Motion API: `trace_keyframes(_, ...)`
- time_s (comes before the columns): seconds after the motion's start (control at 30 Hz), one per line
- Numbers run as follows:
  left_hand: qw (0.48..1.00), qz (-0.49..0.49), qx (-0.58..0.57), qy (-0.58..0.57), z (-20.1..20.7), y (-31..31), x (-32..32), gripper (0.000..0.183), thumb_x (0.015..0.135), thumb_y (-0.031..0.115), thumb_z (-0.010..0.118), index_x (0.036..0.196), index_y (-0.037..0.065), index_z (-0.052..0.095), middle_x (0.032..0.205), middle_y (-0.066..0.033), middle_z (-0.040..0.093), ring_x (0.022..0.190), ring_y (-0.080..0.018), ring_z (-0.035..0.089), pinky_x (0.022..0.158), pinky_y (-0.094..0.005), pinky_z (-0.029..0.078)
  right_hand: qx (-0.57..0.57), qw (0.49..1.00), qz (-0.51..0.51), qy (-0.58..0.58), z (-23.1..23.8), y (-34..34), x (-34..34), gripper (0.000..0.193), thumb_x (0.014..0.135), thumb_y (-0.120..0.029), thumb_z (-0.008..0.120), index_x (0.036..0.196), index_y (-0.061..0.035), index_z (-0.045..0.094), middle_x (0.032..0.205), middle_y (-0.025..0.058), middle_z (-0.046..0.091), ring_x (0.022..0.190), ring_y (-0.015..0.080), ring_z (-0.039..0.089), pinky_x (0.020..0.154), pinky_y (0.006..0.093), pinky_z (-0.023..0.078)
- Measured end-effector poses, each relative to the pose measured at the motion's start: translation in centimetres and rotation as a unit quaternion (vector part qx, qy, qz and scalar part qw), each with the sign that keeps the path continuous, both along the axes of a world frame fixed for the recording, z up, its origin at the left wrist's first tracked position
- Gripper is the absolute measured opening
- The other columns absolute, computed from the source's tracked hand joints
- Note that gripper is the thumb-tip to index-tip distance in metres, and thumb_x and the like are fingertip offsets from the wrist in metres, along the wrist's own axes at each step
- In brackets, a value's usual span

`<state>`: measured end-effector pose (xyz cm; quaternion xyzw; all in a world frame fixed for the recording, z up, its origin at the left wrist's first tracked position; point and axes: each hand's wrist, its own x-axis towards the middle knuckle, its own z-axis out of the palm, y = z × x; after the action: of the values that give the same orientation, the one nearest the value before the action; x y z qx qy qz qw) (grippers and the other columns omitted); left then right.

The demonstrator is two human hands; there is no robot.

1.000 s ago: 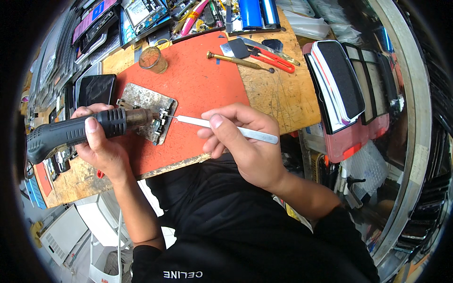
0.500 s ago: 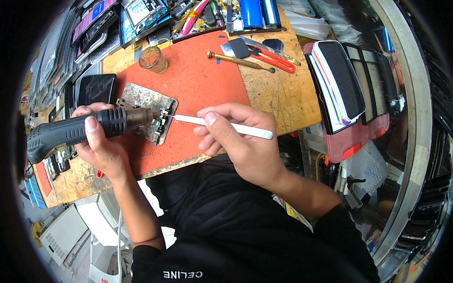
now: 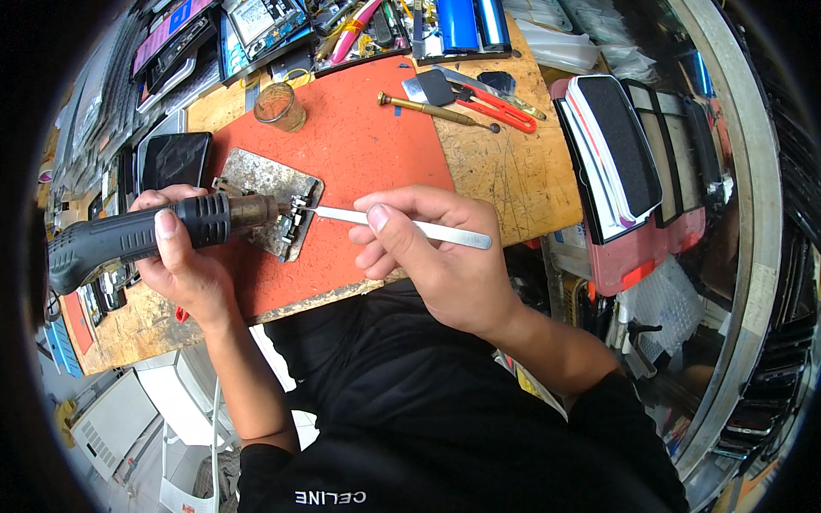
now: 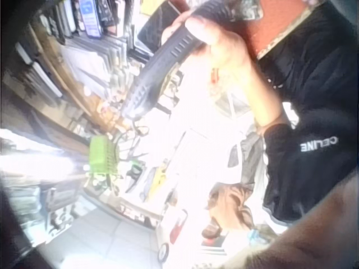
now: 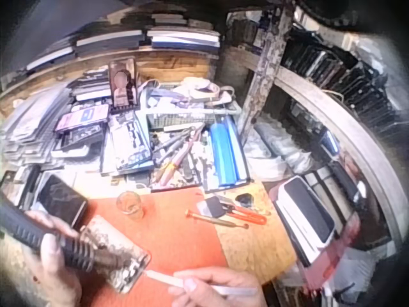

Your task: The person uses a hot air gun and a metal pick to heat and remove a small component from a circuit board. They then use a soldering iron to reflow solder on the board while handling the tools and board with both hands.

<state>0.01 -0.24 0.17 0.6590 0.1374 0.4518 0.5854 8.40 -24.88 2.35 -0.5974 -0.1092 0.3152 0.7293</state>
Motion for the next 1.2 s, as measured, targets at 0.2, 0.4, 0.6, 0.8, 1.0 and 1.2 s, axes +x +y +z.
trace_keyframes(0.2, 1.0, -0.005, 0.0, 0.0, 0.0, 0.0, 0.0, 0.034, 0.101, 0.021, 0.074, 0.121, 0.002, 0.056, 0.098, -0.018, 0.071, 0.086, -0.0208, 0.068, 0.084, -0.0361, 0.058, -0.005, 1.0, 0.0, -0.026, 0.2, 0.0, -0.3, 0.026, 0.112, -0.013, 0.068, 0.125, 0.0084, 0.074, 0.103, 0.0172, 0.081, 0.085, 0.0153, 0.079, 0.073, 0.0279, 0.067)
trace_keyframes(0.4, 1.0, -0.002, 0.0, 0.0, 0.0, 0.0, 0.1, 0.033, 0.101, 0.021, 0.074, 0.121, 0.002, 0.056, 0.097, -0.018, 0.071, 0.086, -0.0206, 0.068, 0.084, -0.0359, 0.058, -0.033, 0.998, 0.011, -0.053, 0.4, -0.1, -0.4, 0.028, 0.114, -0.011, 0.063, 0.128, 0.0105, 0.071, 0.105, 0.0209, 0.08, 0.085, 0.018, 0.079, 0.074, 0.029, 0.067)
trace_keyframes(0.6, 1.0, 0.002, -0.001, -0.006, 0.0, 0.0, 0.0, 0.033, 0.101, 0.02, 0.074, 0.12, 0.002, 0.056, 0.097, -0.0176, 0.071, 0.086, -0.0209, 0.068, 0.084, -0.0362, 0.058, -0.053, 0.936, 0.066, -0.341, 0.2, -1.1, 0.4, 0.022, 0.1, 0.0, 0.075, 0.12, 0.0074, 0.075, 0.096, 0.0174, 0.078, 0.079, 0.0195, 0.077, 0.068, 0.0314, 0.062)
trace_keyframes(0.8, 1.0, 0.0, -0.004, -0.007, -0.1, -0.1, 0.0, 0.033, 0.101, 0.02, 0.074, 0.121, 0.002, 0.056, 0.097, -0.0172, 0.071, 0.086, -0.0211, 0.068, 0.085, -0.0368, 0.058, -0.061, 0.719, 0.087, -0.686, -1.8, -1.0, 0.8, 0.03, 0.089, -0.001, 0.084, 0.115, 0.0077, 0.075, 0.103, 0.0175, 0.076, 0.086, 0.0288, 0.078, 0.073, 0.0366, 0.066)
trace_keyframes(1.0, 1.0, 0.006, 0.0, -0.006, -0.1, -0.1, 0.0, 0.033, 0.101, 0.019, 0.075, 0.121, 0.002, 0.056, 0.097, -0.0168, 0.07, 0.086, -0.0208, 0.068, 0.084, -0.0365, 0.058, -0.069, 0.689, 0.087, -0.716, -2.2, -1.1, 0.5, 0.028, 0.089, -0.003, 0.086, 0.114, 0.006, 0.076, 0.102, 0.0173, 0.077, 0.088, 0.0283, 0.079, 0.074, 0.035, 0.067)
trace_keyframes(1.2, 1.0, 0.004, -0.007, -0.011, -0.1, -0.1, 0.1, 0.033, 0.1, 0.019, 0.076, 0.121, 0.003, 0.056, 0.096, -0.0171, 0.072, 0.085, -0.02, 0.068, 0.084, -0.0352, 0.058, -0.07, 0.688, 0.092, -0.717, -2.3, -1.0, 0.6, 0.028, 0.089, -0.003, 0.085, 0.114, 0.006, 0.076, 0.102, 0.0172, 0.077, 0.087, 0.0283, 0.078, 0.074, 0.0349, 0.066)
